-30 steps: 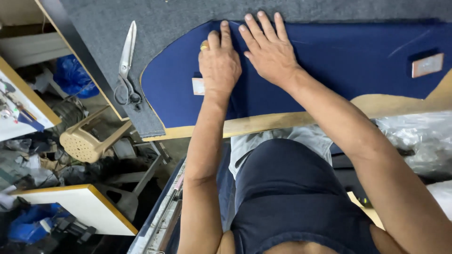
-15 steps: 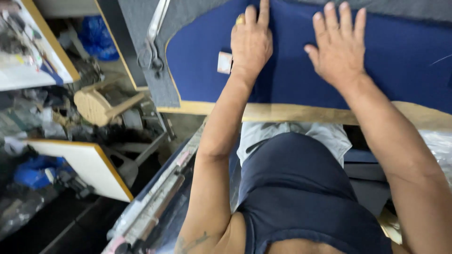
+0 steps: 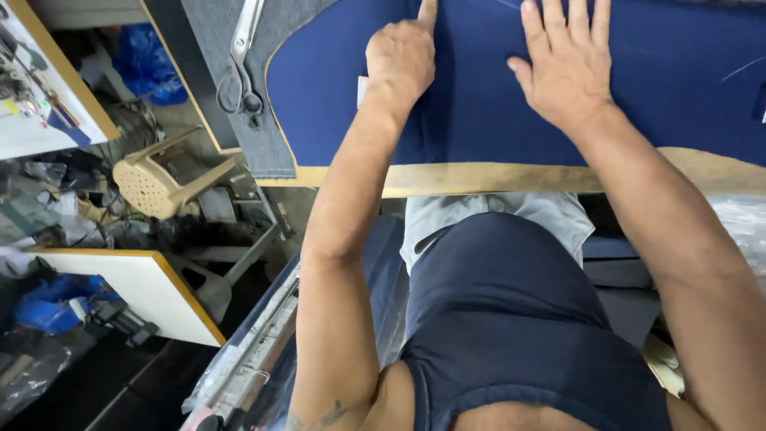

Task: The person uses large shears to cut a piece of blue fabric laid out on a wooden workbench. The fabric is secured with small padlocks, and the person carefully follows the edge of a grey material to trim the blue fabric. The person occasionally adjusts the fabric with their hands to ensure a precise cut.

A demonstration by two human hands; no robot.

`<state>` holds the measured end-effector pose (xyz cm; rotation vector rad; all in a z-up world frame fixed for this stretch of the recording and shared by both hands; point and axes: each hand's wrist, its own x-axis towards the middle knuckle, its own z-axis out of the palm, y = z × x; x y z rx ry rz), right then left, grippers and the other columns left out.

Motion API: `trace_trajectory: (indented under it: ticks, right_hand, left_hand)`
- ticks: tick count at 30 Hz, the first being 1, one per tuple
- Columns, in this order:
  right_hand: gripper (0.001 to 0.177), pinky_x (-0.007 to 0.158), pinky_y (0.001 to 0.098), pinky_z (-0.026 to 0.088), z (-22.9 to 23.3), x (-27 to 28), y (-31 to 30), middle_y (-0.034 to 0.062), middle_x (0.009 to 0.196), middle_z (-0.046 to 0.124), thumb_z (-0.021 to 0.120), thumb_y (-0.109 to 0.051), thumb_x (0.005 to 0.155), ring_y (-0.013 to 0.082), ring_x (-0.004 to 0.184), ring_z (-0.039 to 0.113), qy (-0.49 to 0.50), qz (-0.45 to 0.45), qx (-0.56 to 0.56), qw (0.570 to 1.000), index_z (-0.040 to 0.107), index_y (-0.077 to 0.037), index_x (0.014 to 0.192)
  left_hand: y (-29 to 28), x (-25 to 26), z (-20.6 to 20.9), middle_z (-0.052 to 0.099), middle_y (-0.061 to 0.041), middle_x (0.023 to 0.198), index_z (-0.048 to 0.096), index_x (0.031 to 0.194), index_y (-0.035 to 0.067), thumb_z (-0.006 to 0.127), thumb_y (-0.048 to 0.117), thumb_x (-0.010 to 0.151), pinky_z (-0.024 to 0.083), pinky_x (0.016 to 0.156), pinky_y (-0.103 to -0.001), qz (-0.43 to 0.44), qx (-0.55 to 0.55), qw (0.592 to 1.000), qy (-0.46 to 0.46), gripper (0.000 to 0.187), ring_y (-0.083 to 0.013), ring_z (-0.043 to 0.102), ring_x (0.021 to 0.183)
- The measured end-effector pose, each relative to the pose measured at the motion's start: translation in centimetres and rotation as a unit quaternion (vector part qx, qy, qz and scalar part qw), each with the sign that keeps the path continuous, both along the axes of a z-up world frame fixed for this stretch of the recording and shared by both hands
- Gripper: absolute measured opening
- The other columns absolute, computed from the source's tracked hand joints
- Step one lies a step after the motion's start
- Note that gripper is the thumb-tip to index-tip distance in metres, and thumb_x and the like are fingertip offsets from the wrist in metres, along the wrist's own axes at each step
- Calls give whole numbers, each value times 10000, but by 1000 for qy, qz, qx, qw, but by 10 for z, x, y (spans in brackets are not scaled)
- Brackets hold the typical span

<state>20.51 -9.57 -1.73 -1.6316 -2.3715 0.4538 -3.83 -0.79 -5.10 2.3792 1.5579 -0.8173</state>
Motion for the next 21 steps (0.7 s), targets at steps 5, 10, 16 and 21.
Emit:
trace_trajectory:
  ticks: [5, 10, 16, 21]
  right_hand:
    - [660, 1096, 797, 193, -6, 4, -7, 414, 1599, 443, 820, -184, 1055, 616, 1433, 315, 39, 5, 22, 999, 616, 203, 1550]
    - [676, 1096, 802, 145, -3, 4, -5, 469, 1593, 440, 795, -148, 1049, 663, 1428, 305, 69, 15, 17, 997, 586, 238, 1563]
    - [719, 1137, 776, 91, -8, 13, -14, 525, 1623, 436, 791, -154, 1051, 694, 1458, 276, 66, 21, 17, 997, 609, 280, 1595]
    - [760, 1195, 725, -42, -3, 28, -28, 499, 1697, 290, 546, -289, 1128, 652, 1532, 135, 40, -34, -82, 995, 454, 247, 1659]
  left_hand:
    - [2, 13, 7, 766, 52, 1041, 77, 1633, 113, 537, 203, 962, 586, 709, -369, 28, -56, 997, 48, 818, -198, 758, 920]
    - [-1, 14, 1, 770, 48, 1093, 67, 1633, 146, 588, 220, 935, 599, 762, -370, 60, -49, 996, 36, 874, -187, 760, 957]
    - [-10, 13, -36, 789, 38, 968, 72, 1629, 104, 587, 103, 892, 610, 737, -380, 74, 0, 997, 4, 899, -192, 775, 900]
    - [-9, 17, -26, 701, 57, 760, 24, 1641, 103, 622, 76, 950, 561, 551, -331, 40, 12, 998, 45, 914, -153, 700, 675]
